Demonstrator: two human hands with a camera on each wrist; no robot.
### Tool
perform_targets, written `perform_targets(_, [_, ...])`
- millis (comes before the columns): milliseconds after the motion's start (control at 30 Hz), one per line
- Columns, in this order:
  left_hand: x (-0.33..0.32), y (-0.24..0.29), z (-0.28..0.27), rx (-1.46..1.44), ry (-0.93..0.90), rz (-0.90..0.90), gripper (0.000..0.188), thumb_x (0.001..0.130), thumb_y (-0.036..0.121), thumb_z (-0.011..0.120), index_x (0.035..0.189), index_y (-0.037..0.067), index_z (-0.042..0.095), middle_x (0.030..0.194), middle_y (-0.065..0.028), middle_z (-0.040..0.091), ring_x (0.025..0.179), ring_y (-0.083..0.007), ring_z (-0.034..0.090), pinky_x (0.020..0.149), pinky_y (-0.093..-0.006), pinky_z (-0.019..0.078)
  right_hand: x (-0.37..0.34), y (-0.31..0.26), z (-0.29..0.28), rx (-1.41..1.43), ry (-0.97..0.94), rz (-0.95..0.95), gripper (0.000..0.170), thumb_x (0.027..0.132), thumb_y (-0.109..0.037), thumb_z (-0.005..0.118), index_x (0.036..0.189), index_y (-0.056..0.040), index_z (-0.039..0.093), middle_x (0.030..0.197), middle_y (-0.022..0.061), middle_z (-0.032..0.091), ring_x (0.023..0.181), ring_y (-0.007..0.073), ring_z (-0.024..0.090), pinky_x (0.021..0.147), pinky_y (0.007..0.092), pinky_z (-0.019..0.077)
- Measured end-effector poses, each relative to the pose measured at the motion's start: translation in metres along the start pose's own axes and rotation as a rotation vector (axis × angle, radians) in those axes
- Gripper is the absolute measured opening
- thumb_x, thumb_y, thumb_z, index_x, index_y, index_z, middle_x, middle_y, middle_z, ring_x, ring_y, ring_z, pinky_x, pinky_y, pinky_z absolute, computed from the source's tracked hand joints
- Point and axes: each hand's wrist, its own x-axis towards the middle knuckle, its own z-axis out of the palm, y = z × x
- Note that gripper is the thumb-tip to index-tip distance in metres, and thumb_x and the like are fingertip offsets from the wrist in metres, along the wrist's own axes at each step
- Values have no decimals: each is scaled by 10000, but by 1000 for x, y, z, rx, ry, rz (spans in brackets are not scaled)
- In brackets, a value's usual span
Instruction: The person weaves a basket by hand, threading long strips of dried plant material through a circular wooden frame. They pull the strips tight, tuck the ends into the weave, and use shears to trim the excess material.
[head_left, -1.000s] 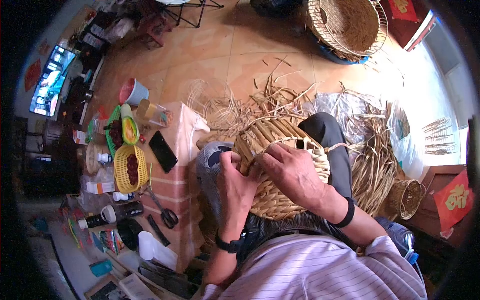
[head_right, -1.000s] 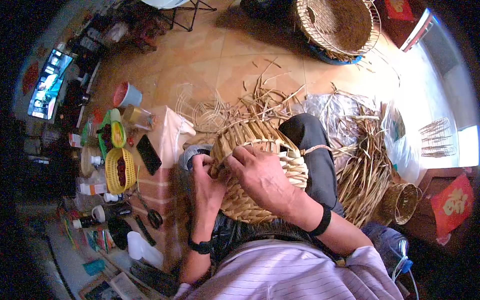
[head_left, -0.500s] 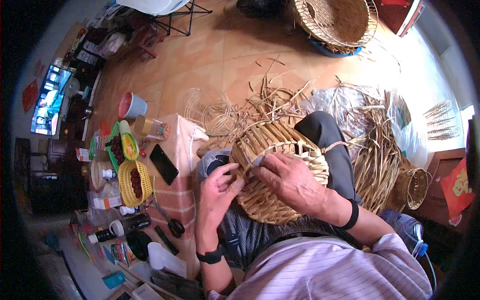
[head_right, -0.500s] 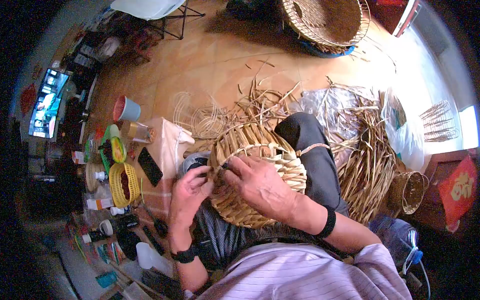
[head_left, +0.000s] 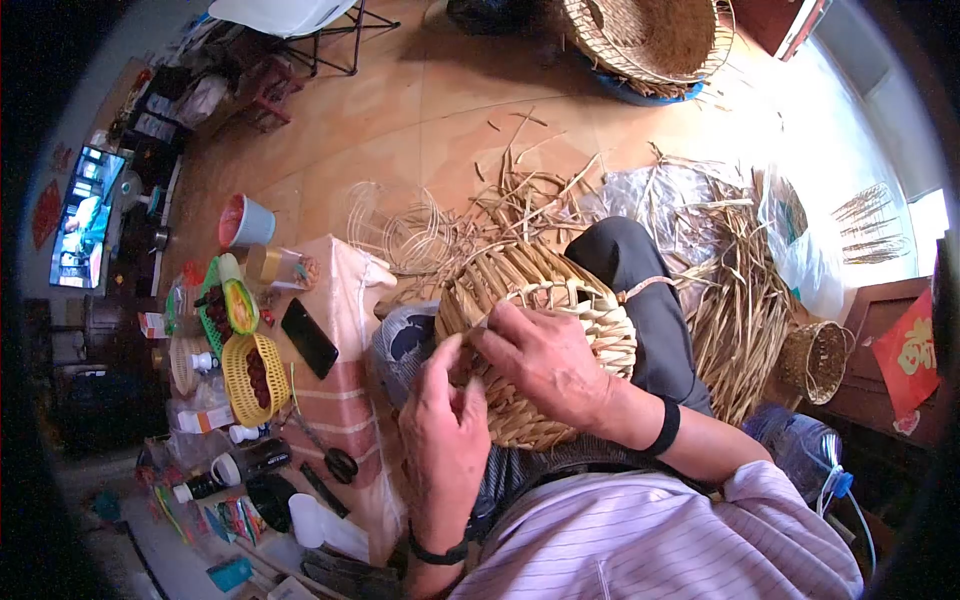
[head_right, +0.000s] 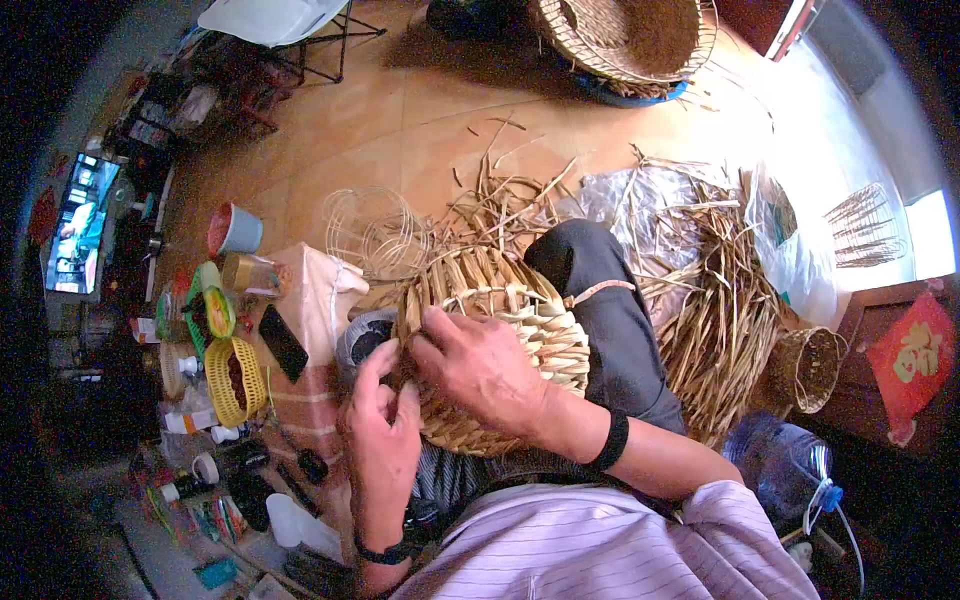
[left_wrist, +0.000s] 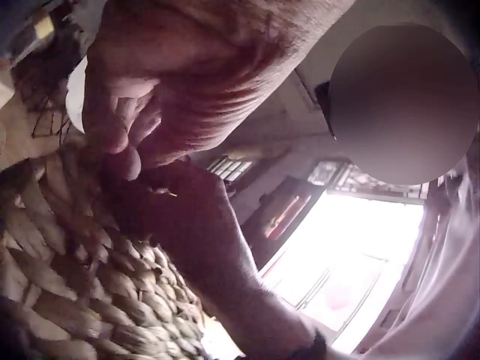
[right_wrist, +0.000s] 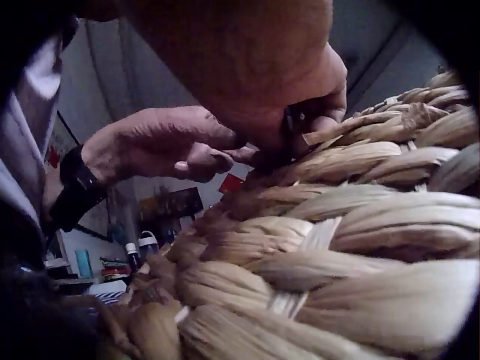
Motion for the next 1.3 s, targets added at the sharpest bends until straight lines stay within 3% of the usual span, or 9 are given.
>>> perform_targets(33, [-4,7,-1,-44,-66,-80,561,1032,74,679,1567,29,518,1360,-280,715,1079,-429,759,931,-504,596,-2,2,2,20,24,-16,213,900,-185,671,1069,-64,621,1013,127,607,927,313,707,729,464,587])
perform_targets(167, [-10,19,1,72,-147,-25,675,1035,92,683,1631,-17,384,1405,-367,648,1264,-551,648,1059,-567,541,-4,5,5,38,87,-73,220,893,-198,672,1060,-64,623,993,121,591,915,313,701,723,462,586])
perform_targets(467, [-21,11,21,-266,-104,-31,768,993,76,703,1655,-39,331,1303,-335,711,1145,-433,752,972,-489,594,-1,7,5,41,38,-32,247,865,-190,685,1057,-52,614,961,126,590,875,328,697,672,457,585])
perform_targets(667, [-5,-6,32,-51,-1,86,801,977,72,699,1684,51,324,1272,-365,715,1071,-495,745,885,-571,580,-1,6,-6,169,32,58,254,875,-168,688,1090,-39,649,1023,133,599,937,347,694,749,462,602])
perform_targets(700, [-7,16,27,136,3,-75,765,994,81,679,1684,99,350,1296,-357,716,1115,-527,728,888,-603,586,-1,6,-1,143,54,53,245,878,-173,688,1081,-41,656,1027,132,598,962,339,691,766,459,601])
perform_targets(733, [-5,9,31,151,72,88,728,1009,90,678,1674,129,385,1315,-331,725,1170,-518,726,919,-600,602,-5,11,-1,89,74,64,237,881,-179,688,1072,-42,664,1031,131,597,987,331,688,783,455,600])
perform_targets(867, [10,-22,49,45,212,79,430,1084,116,649,1508,88,584,1217,-312,763,1152,-481,754,944,-533,596,-5,10,15,-7,163,43,197,869,-220,690,982,-58,683,1000,92,576,965,270,657,769,410,567])
perform_targets(1000, [12,-12,42,90,217,-14,282,1094,146,648,1341,12,659,1257,-236,751,1130,-339,704,992,-463,552,-3,8,17,-6,175,69,193,861,-216,689,941,-41,690,998,97,580,960,272,655,795,417,569])
perform_targets(1300, [12,-48,42,176,148,19,371,1031,-73,636,1400,-39,621,1400,-287,655,1310,-362,699,1078,-456,605,-2,11,33,73,221,63,197,865,-232,675,820,-42,700,982,94,583,918,265,613,758,423,521])
